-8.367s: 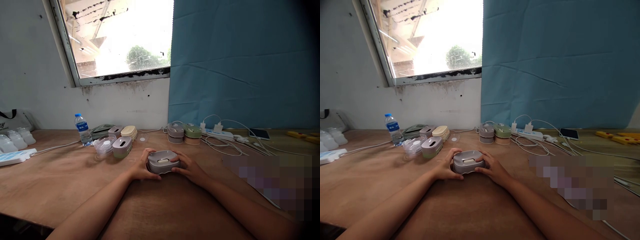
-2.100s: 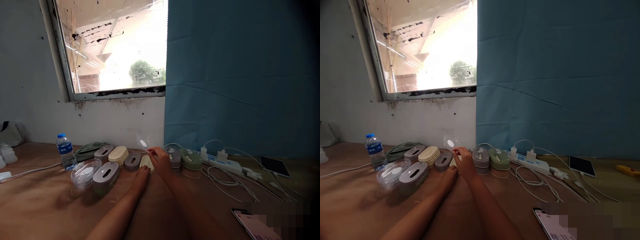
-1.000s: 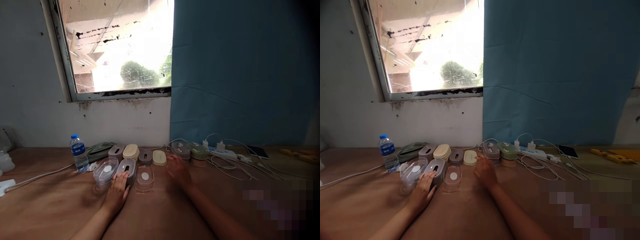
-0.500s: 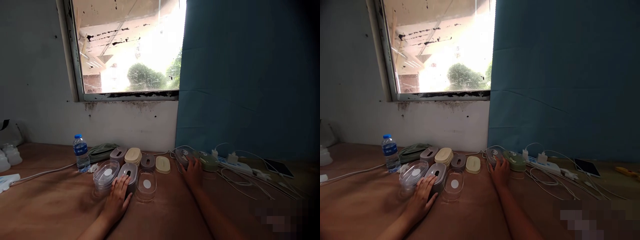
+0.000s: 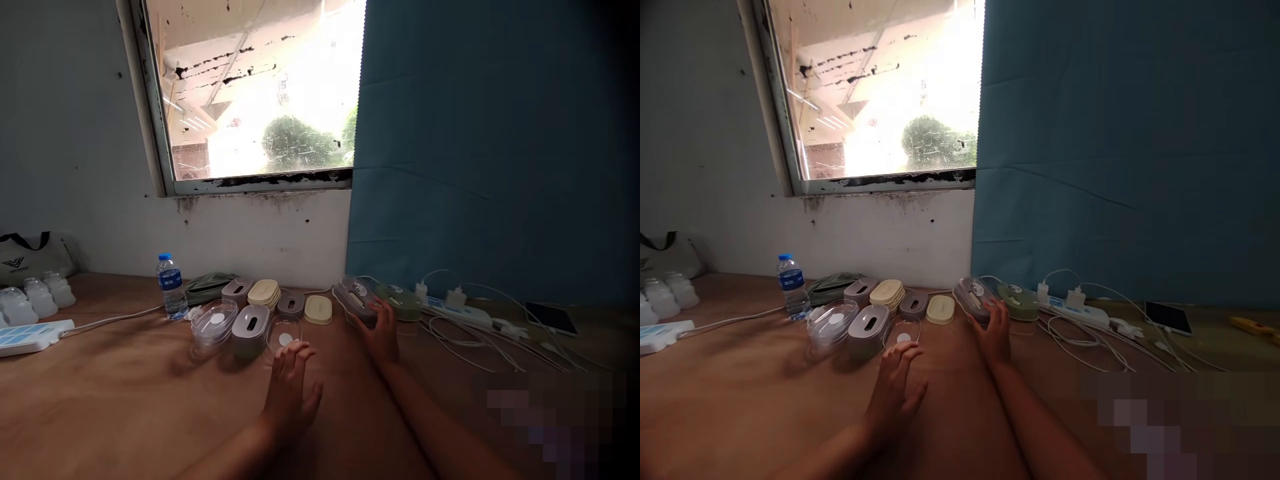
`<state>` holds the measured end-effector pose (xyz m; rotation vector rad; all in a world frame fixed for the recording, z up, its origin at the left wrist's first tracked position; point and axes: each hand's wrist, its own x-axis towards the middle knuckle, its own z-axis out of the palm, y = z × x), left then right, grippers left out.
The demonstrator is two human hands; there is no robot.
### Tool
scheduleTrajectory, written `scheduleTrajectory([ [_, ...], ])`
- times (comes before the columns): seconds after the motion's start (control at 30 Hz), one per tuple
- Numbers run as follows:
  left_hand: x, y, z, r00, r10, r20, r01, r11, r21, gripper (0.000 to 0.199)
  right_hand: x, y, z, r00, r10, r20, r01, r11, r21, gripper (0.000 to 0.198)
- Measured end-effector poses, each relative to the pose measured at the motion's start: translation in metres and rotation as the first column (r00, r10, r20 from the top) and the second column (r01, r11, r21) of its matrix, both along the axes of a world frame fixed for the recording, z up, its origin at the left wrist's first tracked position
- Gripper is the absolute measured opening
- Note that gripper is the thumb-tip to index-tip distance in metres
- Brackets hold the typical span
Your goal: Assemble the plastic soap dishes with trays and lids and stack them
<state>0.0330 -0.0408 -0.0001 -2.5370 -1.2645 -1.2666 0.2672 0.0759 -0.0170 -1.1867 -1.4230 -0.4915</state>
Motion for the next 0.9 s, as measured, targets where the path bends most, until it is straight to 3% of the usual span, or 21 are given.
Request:
scheduleTrajectory([
  [0.07,0.013,0.0,-0.001,0.994,-0.006,0.105,0.011,0.999,-0.045,0.044,0.004,-0.028,0.0,0.989,0.146,0.018,-0.145,0.988,-0.044,0.038],
  [0.17,0.022,0.002,0.0,0.981,-0.071,0.178,0.083,0.995,-0.06,0.057,0.014,-0.074,-0.002,0.928,0.363,0.086,-0.339,0.916,-0.214,0.039],
  [0.33,0.007,0.006,0.007,0.943,-0.333,-0.006,0.329,0.934,-0.14,0.07,0.024,-0.134,0.004,0.772,0.632,0.069,-0.51,0.681,-0.526,0.045],
  [0.47,-0.01,0.006,0.011,0.91,-0.415,-0.007,0.395,0.871,-0.292,0.064,0.017,-0.146,0.016,0.741,0.67,0.03,-0.518,0.601,-0.609,0.053],
  [0.67,-0.012,0.0,0.017,0.921,-0.387,0.039,0.38,0.874,-0.302,0.06,0.014,-0.141,0.017,0.71,0.694,-0.116,-0.585,0.49,-0.647,0.072],
  [0.83,-0.007,-0.002,0.017,0.908,-0.397,0.133,0.418,0.853,-0.313,0.051,0.012,-0.145,0.013,0.64,0.646,-0.416,-0.703,0.273,-0.657,0.084],
  [0.9,-0.005,-0.002,0.016,0.9,-0.392,0.187,0.434,0.84,-0.326,0.049,0.011,-0.145,0.013,0.612,0.629,-0.479,-0.727,0.209,-0.654,0.084],
])
